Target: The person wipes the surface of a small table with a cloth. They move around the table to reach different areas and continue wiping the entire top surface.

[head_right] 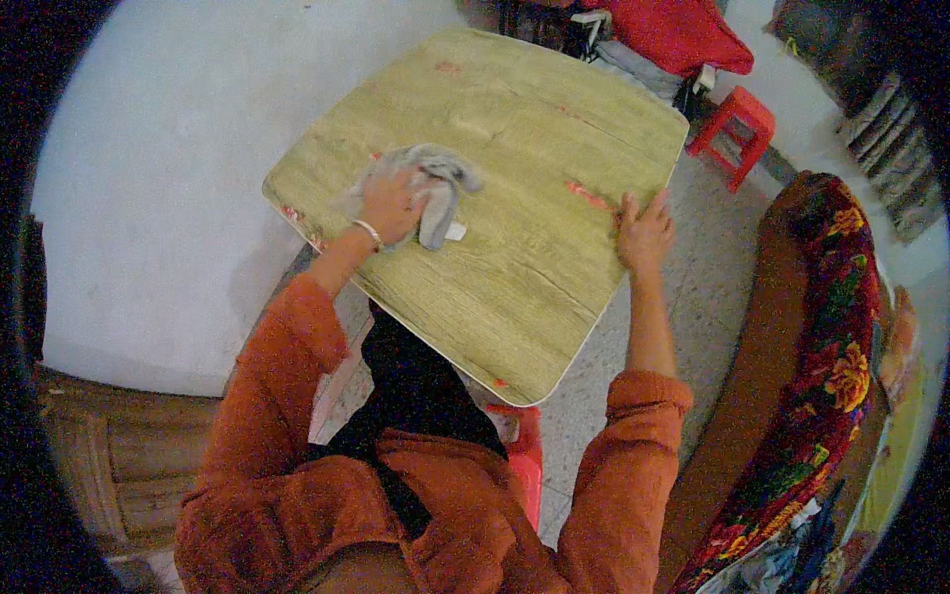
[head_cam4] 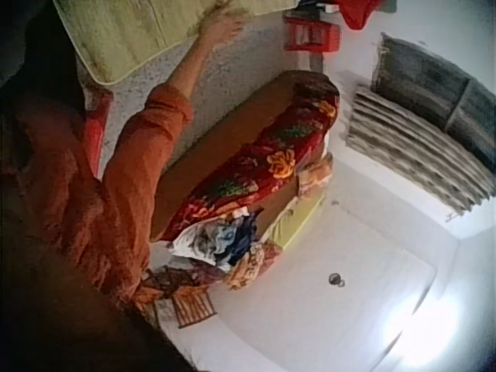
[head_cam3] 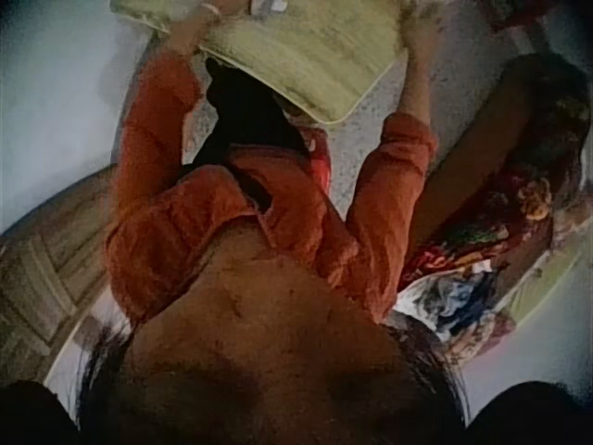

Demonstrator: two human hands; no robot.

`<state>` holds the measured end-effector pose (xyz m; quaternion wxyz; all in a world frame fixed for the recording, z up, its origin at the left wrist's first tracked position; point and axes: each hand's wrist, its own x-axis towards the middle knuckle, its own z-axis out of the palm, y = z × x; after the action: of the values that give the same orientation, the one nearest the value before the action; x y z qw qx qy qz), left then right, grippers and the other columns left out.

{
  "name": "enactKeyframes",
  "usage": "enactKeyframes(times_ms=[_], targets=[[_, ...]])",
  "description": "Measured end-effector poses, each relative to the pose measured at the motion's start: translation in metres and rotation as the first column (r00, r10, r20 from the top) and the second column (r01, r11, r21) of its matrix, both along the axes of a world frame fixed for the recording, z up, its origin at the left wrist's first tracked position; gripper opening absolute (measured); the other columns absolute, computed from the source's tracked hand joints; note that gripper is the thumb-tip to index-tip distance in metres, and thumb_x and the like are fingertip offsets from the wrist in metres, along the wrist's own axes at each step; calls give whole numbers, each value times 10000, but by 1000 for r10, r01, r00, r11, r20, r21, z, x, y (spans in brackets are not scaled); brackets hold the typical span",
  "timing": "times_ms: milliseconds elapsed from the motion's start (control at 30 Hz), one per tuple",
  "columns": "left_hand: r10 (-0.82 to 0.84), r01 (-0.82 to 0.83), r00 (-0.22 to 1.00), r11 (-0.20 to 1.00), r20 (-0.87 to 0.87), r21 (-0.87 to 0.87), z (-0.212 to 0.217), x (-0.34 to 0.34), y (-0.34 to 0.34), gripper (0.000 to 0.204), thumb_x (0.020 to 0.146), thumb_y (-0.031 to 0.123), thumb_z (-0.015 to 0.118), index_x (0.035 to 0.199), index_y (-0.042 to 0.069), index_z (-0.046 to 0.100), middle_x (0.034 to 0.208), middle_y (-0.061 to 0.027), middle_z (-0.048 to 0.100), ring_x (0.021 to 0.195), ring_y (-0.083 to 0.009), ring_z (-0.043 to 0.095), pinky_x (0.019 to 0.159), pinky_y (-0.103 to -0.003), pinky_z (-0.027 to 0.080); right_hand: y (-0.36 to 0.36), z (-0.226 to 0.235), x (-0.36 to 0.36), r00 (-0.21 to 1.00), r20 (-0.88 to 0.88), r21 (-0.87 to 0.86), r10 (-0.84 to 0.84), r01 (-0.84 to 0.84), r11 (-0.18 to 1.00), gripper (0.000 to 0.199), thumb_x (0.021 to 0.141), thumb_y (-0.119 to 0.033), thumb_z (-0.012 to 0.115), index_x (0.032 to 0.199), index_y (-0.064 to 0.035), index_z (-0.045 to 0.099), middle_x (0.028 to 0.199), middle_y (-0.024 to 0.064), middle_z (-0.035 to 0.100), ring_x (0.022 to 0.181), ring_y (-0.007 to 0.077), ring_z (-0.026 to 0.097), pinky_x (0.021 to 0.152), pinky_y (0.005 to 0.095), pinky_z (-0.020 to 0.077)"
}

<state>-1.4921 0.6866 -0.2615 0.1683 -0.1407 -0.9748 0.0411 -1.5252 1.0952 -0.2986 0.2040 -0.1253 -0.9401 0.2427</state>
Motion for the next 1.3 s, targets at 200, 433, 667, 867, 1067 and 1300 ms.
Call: enactKeyframes(times_ms=[200, 433, 667, 867, 1067, 1300], targets=[[-671, 656, 740, 735, 49, 169, 20, 84, 76, 365, 881, 397, 502, 1236, 356, 570, 1417, 1, 420, 1245, -350, 396, 976, -567, 307, 19, -13, 2, 993, -30, 123, 115, -111, 986, 714, 940, -521, 361, 1454, -49, 206, 1432, 270, 308, 1273, 495, 311, 1063, 539, 228], [-448, 405, 841, 893, 302, 197, 27, 100, -40, 335, 879, 316, 505, 1200, 336, 599, 1427, -2, 408, 1274, -342, 377, 979, -545, 321, 7, 1, 9, 998, -42, 12, 45, -44, 999, 727, 933, -523, 375, 1440, -24, 226, 1407, 271, 343, 1255, 467, 349, 1068, 483, 252], [26, -31, 992, 999, 125, 36, 1, 0, 7, 343, 908, 411, 428, 1207, 358, 586, 1432, 0, 393, 1276, -335, 364, 987, -632, 258, 6, -6, -1, 1000, -4, 25, 1, 0, 1000, 820, 903, -587, 390, 1451, -12, 187, 1373, 284, 388, 1256, 455, 355, 1071, 475, 239], [-591, 564, 792, 805, 153, 183, 18, 84, 60, 386, 885, 388, 485, 1268, 378, 535, 1435, 3, 388, 1286, -333, 354, 1005, -564, 275, 9, -7, 0, 1000, 22, -12, 3, -3, 1000, 817, 907, -577, 393, 1451, -5, 181, 1366, 278, 402, 1251, 442, 371, 1059, 479, 253], [-504, 470, 813, 864, 292, 183, 30, 102, -24, 369, 859, 312, 517, 1218, 283, 595, 1459, -11, 365, 1309, -335, 334, 1025, -519, 276, 13, -3, 7, 998, -16, -6, 63, -63, 998, 802, 914, -576, 375, 1447, -5, 193, 1355, 273, 419, 1232, 442, 396, 1058, 461, 267], [-115, 105, 985, 991, 131, 78, 4, 8, 11, 373, 904, 434, 450, 1221, 296, 590, 1429, -11, 401, 1296, -318, 336, 982, -565, 295, 3, 1, 1, 1000, 21, 40, 18, -19, 999, 744, 929, -525, 389, 1433, -2, 229, 1354, 271, 422, 1222, 446, 404, 1045, 468, 292]])
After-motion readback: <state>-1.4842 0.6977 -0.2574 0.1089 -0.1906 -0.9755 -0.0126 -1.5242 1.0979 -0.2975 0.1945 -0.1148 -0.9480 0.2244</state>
